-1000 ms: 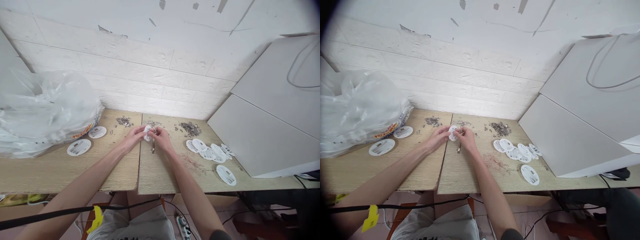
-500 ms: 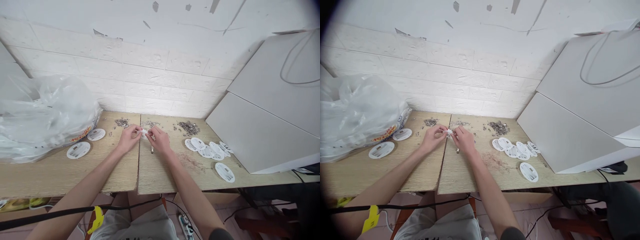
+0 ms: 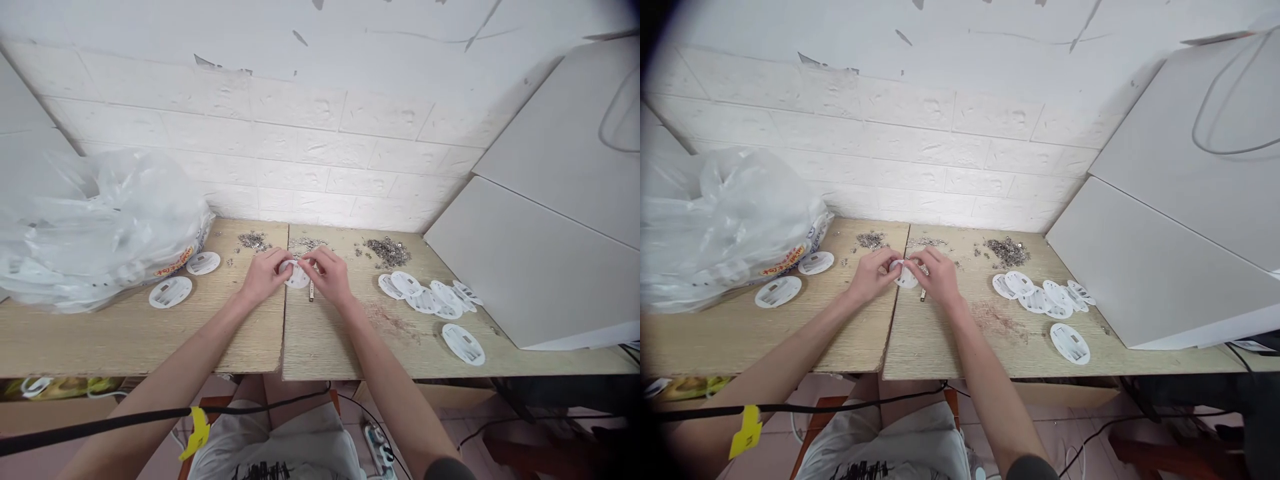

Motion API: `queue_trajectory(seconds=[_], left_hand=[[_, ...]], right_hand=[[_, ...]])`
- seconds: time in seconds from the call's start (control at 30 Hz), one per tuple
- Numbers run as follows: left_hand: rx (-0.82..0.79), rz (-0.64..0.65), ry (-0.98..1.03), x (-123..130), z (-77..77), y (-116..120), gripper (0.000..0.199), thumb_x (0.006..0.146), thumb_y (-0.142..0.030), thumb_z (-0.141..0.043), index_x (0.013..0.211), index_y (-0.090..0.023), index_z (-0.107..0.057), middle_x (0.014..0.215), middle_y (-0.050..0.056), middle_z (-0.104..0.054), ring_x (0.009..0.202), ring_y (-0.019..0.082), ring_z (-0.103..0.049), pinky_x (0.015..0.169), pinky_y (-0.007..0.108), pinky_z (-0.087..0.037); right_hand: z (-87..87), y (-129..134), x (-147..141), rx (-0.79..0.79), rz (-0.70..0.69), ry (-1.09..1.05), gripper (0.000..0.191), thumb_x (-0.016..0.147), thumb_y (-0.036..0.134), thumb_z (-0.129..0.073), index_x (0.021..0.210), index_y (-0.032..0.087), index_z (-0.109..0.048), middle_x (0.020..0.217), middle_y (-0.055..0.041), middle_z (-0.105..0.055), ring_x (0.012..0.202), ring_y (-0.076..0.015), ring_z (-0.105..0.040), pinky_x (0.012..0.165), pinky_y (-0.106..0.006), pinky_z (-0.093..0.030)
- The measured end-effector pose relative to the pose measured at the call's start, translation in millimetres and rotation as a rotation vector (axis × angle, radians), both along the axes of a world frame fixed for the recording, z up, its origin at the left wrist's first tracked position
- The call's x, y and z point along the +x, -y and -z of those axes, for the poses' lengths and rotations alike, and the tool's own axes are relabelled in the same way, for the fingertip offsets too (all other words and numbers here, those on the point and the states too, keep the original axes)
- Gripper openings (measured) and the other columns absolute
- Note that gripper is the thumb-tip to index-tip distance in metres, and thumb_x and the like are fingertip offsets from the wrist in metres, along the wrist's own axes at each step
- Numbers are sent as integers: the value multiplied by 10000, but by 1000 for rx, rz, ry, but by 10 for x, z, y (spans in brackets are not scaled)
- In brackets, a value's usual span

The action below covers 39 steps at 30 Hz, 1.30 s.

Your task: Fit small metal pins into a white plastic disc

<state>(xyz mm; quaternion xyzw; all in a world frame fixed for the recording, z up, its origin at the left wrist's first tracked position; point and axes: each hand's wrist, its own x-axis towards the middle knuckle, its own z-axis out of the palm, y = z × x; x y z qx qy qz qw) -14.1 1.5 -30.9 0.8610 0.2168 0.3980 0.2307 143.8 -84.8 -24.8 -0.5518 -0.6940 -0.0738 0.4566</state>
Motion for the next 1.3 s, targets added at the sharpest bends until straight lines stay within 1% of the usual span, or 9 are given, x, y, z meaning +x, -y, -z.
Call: queue_trajectory(seconds=[0.13, 0.3, 0.43, 0.73, 0.93, 1.03, 1.13, 1.2, 1.3], left_hand=[[-248, 140, -171, 29, -25, 32, 132, 755, -243, -567, 810, -162, -657, 682, -17, -589, 604, 114, -481, 582, 233, -360], [-230, 308, -368, 41, -59, 73, 97, 695, -210, -616, 715, -170, -702, 748, 11, -618, 761, 155, -511, 691, 262, -376], [-177, 409, -540, 54, -64, 103, 90, 681, -229, -638, 677, -173, -708, 682, 9, -574, 748, 161, -478, 787, 301, -363], [-46, 410, -641, 81, -38, 120, 72, 671, -249, -596, 693, -181, -595, 659, -12, -512, 768, 168, -434, 737, 297, -299], [-31, 383, -679, 74, -40, 176, 87, 658, -231, -591, 699, -183, -532, 716, -8, -526, 800, 181, -439, 734, 310, -280], [-90, 350, -625, 56, -39, 180, 87, 644, -225, -594, 692, -181, -535, 705, -9, -530, 774, 175, -448, 725, 306, -302], [-349, 319, -456, 31, -62, 192, 77, 660, -222, -573, 675, -177, -512, 646, -25, -516, 652, 138, -459, 620, 269, -330], [-510, 234, -270, 26, -95, 233, 94, 677, -222, -559, 660, -180, -476, 609, -38, -498, 577, 114, -444, 552, 248, -326], [-570, 66, 7, 47, -175, 370, 143, 679, -214, -577, 639, -185, -442, 584, -47, -484, 553, 100, -436, 522, 233, -329]], right_hand=[[-1, -53, 70, 125, 94, -191, 318, 939, 376, -464, 726, 166, -571, 646, -7, -510, 569, -107, -413, 547, -240, -326], [35, -81, 97, 70, 122, -177, 332, 940, 370, -458, 695, 166, -552, 644, -2, -492, 567, -105, -406, 555, -249, -316], [35, -74, 98, 32, 139, -176, 343, 941, 384, -449, 700, 166, -560, 656, -6, -499, 577, -109, -419, 563, -253, -316], [47, -81, 90, 16, 125, -153, 320, 940, 350, -455, 691, 168, -545, 660, -5, -499, 608, -116, -439, 580, -247, -319], [59, -111, 65, -52, 125, -132, 361, 944, 393, -429, 675, 179, -541, 680, -25, -530, 650, -141, -481, 613, -259, -352], [-33, -21, 49, -118, 52, -168, 353, 961, 392, -388, 778, 180, -603, 766, -46, -606, 714, -153, -543, 665, -265, -398], [-181, 266, 4, -202, 16, -202, 343, 977, 384, -350, 1035, 199, -633, 884, -53, -661, 794, -159, -594, 712, -269, -427], [-264, 528, -60, -273, 82, -198, 357, 975, 397, -351, 1105, 215, -628, 966, -61, -667, 863, -174, -605, 737, -282, -434], [-331, 870, -209, -394, 122, -220, 343, 940, 418, -437, 1169, 229, -608, 957, -52, -666, 828, -174, -600, 700, -275, -439]])
